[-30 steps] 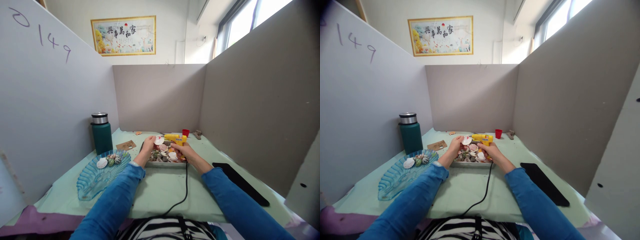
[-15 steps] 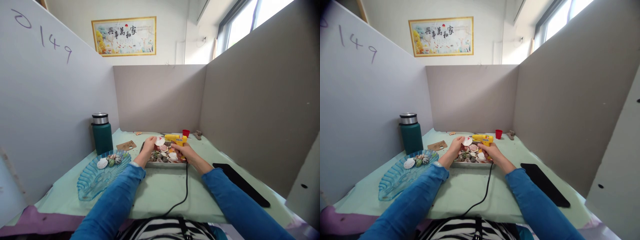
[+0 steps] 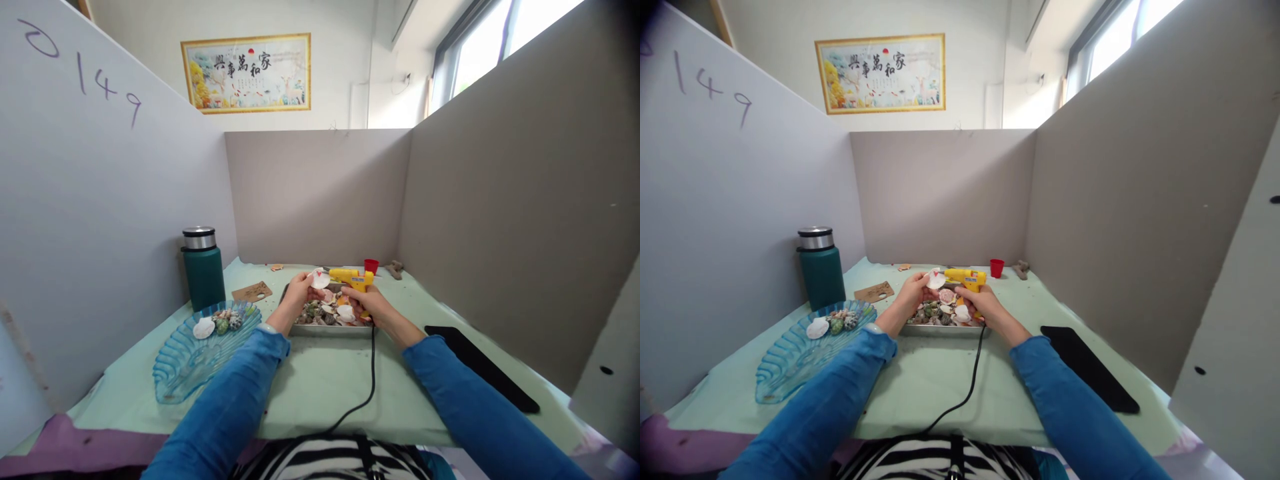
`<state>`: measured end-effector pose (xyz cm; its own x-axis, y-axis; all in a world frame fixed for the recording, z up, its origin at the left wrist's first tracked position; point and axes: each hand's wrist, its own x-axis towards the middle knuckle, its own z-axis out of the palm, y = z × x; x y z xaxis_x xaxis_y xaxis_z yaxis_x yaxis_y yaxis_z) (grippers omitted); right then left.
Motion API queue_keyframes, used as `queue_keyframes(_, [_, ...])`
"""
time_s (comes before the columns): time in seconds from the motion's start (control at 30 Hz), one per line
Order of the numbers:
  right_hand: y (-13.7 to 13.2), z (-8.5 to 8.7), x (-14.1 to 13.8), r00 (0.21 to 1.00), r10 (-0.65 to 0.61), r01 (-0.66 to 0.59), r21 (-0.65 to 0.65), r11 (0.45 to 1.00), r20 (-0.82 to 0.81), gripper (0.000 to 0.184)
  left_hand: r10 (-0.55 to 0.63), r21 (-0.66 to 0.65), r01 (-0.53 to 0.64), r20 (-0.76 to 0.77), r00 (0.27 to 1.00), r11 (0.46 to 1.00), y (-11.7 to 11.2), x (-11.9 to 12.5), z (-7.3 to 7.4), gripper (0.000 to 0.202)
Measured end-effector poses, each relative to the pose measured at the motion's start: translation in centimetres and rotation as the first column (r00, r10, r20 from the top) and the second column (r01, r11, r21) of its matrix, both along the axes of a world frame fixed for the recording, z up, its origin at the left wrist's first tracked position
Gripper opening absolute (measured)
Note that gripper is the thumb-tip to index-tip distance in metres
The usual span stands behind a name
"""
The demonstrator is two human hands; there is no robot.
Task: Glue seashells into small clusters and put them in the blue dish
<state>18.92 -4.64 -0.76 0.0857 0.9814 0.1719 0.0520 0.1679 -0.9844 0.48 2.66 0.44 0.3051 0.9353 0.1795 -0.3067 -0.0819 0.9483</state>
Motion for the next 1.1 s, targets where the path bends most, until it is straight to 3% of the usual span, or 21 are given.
queue_keyframes(0.47, [0.21, -0.12, 0.16, 0.999, -0.016, 0.017, 0.019, 1.0, -0.03, 0.038, -0.07, 0.001, 0.07, 0.003, 0.998, 0.998, -0.07, -0.45, -0.02, 0.026])
queue_keyframes(0.93, [0.26, -0.11, 0.07, 1.0, -0.03, 0.03, -0.017, 0.999, -0.005, 0.035, -0.004, 0.023, 0.006, -0.093, 0.996, 1.0, -0.22, -0.34, -0.06, 0.029])
queue_keyframes(1.1, [0.05, 0.0, -0.01, 0.999, -0.032, 0.032, -0.004, 0.999, 0.029, 0.036, -0.026, 0.066, 0.035, -0.137, 0.99, 0.997, -0.28, -0.23, -0.2, 0.027])
